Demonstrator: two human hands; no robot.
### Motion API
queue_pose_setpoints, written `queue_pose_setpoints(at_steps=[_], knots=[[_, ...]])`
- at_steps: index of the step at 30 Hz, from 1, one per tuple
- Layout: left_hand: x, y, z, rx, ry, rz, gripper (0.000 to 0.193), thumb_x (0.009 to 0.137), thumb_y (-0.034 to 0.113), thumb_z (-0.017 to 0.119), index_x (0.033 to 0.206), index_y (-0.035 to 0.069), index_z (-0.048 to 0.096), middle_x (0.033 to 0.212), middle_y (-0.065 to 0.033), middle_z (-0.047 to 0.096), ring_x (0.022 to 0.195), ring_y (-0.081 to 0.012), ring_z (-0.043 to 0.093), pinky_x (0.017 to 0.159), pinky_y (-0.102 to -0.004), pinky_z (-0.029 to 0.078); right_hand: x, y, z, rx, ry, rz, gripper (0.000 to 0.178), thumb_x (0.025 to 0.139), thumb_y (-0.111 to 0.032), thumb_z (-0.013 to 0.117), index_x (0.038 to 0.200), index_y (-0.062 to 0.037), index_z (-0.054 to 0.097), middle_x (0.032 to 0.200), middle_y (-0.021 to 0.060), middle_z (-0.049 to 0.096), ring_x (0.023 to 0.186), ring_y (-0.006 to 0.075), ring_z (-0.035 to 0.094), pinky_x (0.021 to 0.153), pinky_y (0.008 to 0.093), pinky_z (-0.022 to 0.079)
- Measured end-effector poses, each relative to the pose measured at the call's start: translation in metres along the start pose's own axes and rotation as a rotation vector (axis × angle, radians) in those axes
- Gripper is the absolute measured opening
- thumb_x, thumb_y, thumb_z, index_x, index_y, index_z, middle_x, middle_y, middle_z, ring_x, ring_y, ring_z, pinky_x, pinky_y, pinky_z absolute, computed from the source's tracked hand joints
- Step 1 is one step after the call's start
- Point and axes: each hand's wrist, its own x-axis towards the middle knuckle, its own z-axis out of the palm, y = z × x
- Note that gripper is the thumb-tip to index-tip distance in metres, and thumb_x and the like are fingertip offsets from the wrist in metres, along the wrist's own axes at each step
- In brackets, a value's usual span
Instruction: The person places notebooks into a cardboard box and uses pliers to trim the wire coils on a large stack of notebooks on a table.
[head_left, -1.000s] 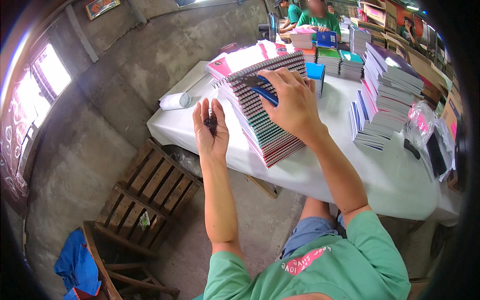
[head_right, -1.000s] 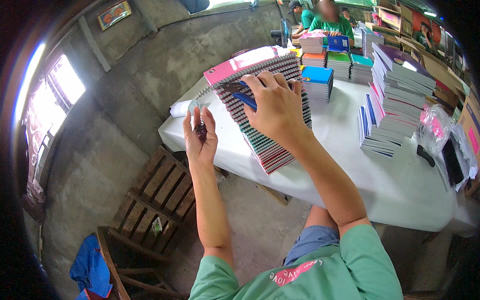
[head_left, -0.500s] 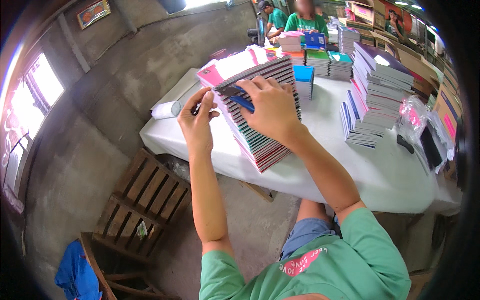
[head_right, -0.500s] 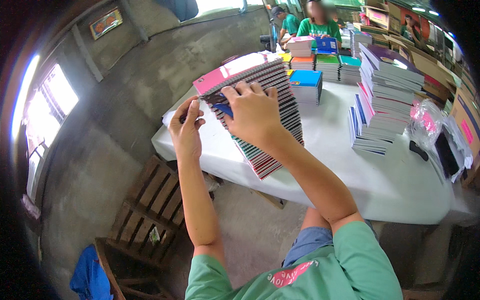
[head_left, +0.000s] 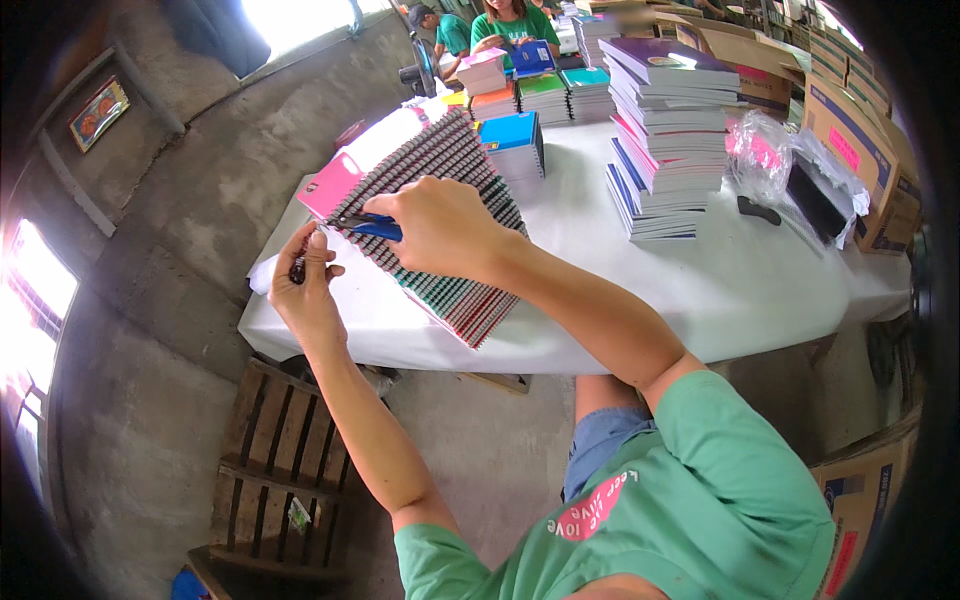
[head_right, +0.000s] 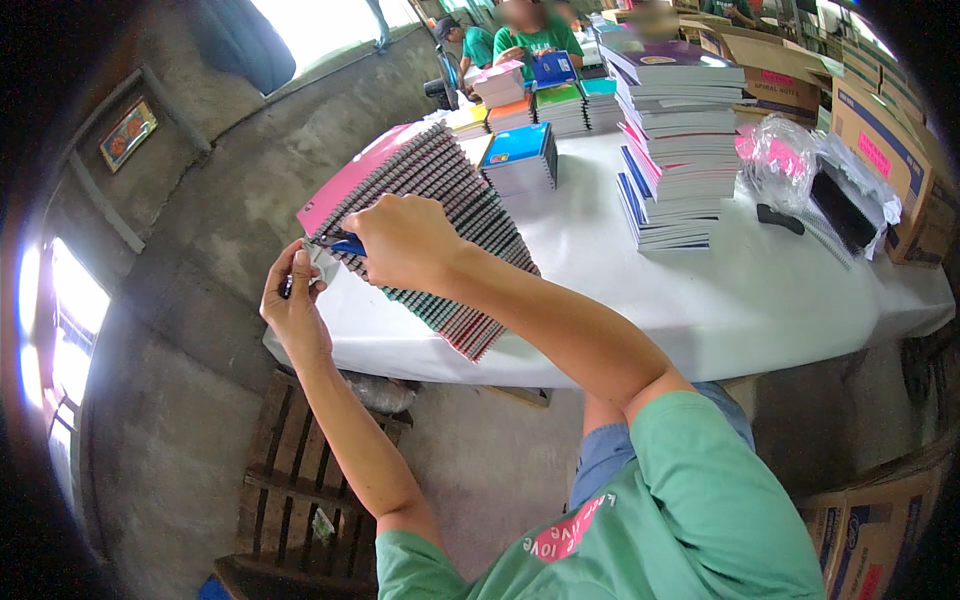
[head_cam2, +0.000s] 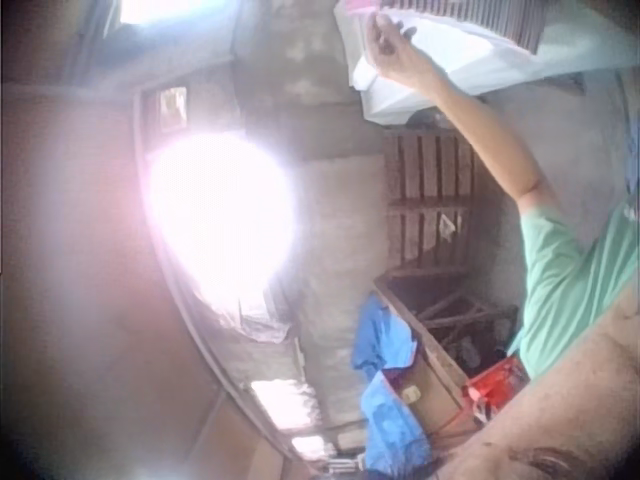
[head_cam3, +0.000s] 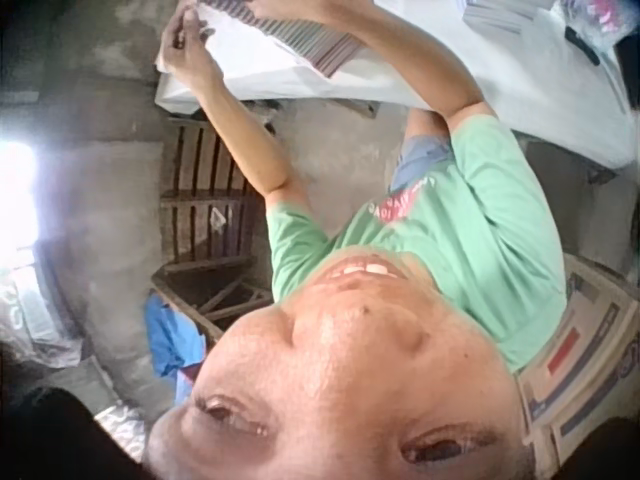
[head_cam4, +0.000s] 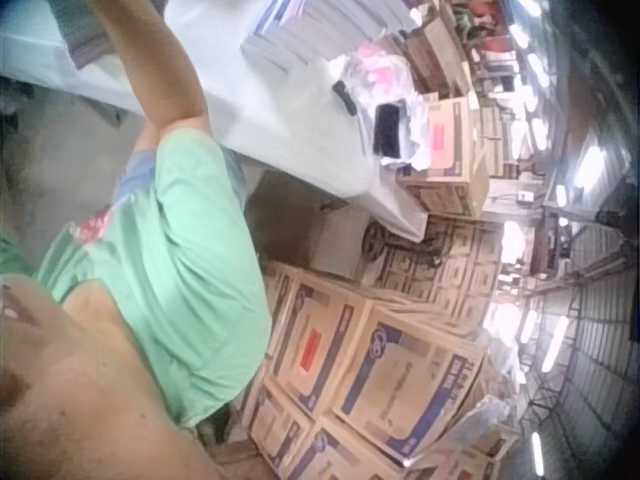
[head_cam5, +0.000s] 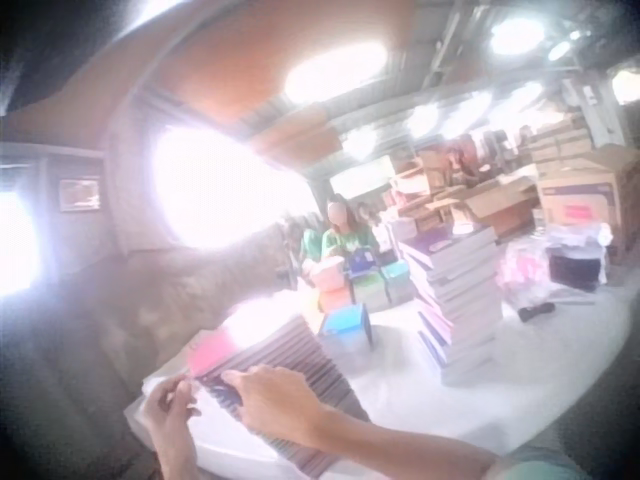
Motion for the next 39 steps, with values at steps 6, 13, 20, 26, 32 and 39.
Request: queue_pose_setpoints(at_steps=[6,13,20,26,32,39], knots=[[-0.011,0.035,0.002,0.342,0.183,0.241,0.016,0.087,0.009,0.061,0.099,0.000,0.067,0.087,-0.0051,0.061,0.071,-0.0101,0.059,0.055,-0.0229,0.052,-0.009,0.007,0.006,-0.079,0.120,-0.057,0.037,0.073,-0.023,0.067,0.108,-0.0150,0.059,0.094,0.0116,0.062,0.093,0.0273,0.061,0.076,0.0448,0.046],[-0.105,0.020,0.035,-1.669,-0.216,-0.681,0.026,0.098,0.018,0.043,0.117,0.002,0.049,0.111,-0.0106,0.050,0.078,-0.0111,0.051,0.056,-0.0135,0.050,-0.076,0.062,-0.026,0.018,0.360,-0.215,0.063,0.065,-0.025,0.075,0.122,-0.0180,0.050,0.111,0.0050,0.049,0.112,0.0221,0.044,0.093,0.0550,0.024],[-0.285,-0.068,0.206,-1.262,-0.282,-1.936,0.013,0.088,0.004,0.056,0.098,-0.004,0.059,0.096,-0.0127,0.061,0.093,-0.0228,0.061,0.082,-0.0276,0.056,-0.312,0.227,-0.115,-0.273,0.318,0.400,0.054,0.067,-0.015,0.071,0.119,-0.0187,0.056,0.111,0.0053,0.056,0.106,0.0227,0.051,0.095,0.0457,0.029],[-0.304,-0.022,0.414,-1.057,-0.697,-1.903,0.009,0.088,0.004,0.055,0.090,-0.005,0.056,0.092,-0.0119,0.059,0.092,-0.0230,0.060,0.084,-0.0284,0.056,-0.422,0.295,-0.209,-0.618,0.628,0.940,0.048,0.075,-0.023,0.067,0.121,-0.0166,0.053,0.108,0.0054,0.056,0.102,0.0246,0.051,0.087,0.0443,0.031],[-0.245,-0.038,0.661,-1.007,-0.613,-1.390,0.043,0.087,0.048,0.055,0.106,0.010,0.058,0.098,-0.0084,0.059,0.094,-0.0229,0.057,0.090,-0.0413,0.047,-0.432,0.328,-0.199,-0.640,0.596,0.937,0.048,0.071,-0.022,0.067,0.116,-0.0144,0.054,0.106,0.0057,0.056,0.099,0.0241,0.052,0.085,0.0410,0.035],[-0.307,0.028,0.605,-0.940,-0.910,-1.078,0.059,0.094,0.043,0.042,0.139,0.007,0.030,0.142,-0.0074,0.031,0.130,-0.0256,0.033,0.106,-0.0429,0.026,-0.446,0.337,-0.214,-0.663,0.602,0.997,0.054,0.067,-0.019,0.068,0.119,-0.0147,0.053,0.108,0.0056,0.055,0.100,0.0248,0.052,0.087,0.0407,0.034]])
